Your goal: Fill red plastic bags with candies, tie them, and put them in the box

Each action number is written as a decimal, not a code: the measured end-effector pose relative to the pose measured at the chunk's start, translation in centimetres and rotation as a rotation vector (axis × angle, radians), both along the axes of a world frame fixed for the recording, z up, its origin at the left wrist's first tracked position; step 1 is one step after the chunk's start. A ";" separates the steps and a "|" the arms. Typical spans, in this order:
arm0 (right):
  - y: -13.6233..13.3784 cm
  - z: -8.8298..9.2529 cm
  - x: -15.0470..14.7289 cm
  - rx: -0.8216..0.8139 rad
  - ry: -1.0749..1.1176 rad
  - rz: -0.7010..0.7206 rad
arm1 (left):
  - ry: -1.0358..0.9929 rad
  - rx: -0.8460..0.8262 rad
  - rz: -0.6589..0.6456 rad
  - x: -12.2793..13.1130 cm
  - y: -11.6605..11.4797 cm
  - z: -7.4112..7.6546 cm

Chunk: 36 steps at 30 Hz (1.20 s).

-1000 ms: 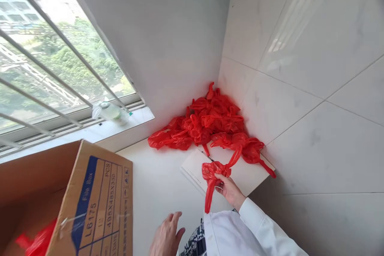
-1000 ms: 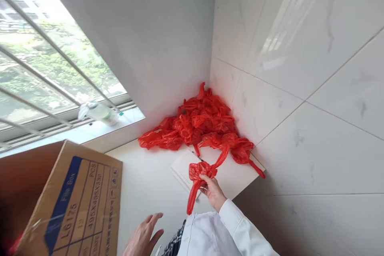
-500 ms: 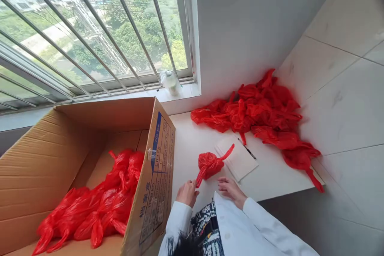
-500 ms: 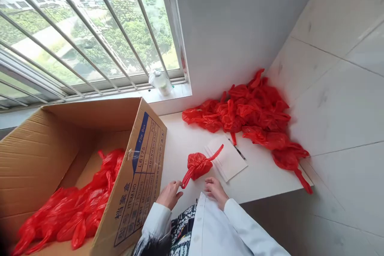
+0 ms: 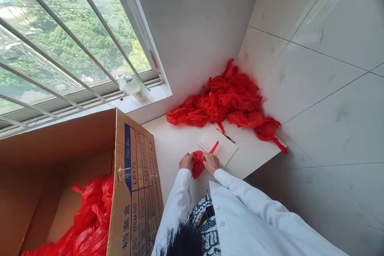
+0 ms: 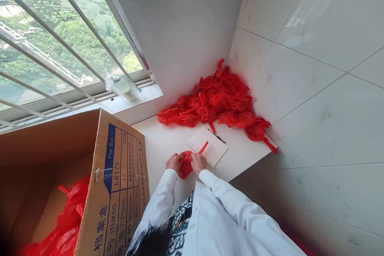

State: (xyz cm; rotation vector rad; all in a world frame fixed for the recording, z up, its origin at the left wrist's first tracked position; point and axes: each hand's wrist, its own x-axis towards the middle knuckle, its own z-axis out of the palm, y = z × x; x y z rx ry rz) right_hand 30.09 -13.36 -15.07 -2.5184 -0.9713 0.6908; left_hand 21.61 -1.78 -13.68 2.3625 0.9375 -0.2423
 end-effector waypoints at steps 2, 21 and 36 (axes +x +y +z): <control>-0.9 -0.1 0.3 0.027 0.023 -0.012 | -0.052 -0.051 0.091 -1.1 0.3 -0.4; -6.8 0.0 4.2 0.212 0.056 0.144 | -0.264 0.028 0.481 -8.0 -3.1 1.8; -3.7 1.4 3.4 0.409 0.232 -0.197 | -0.327 -0.078 0.389 -6.6 -0.2 -0.8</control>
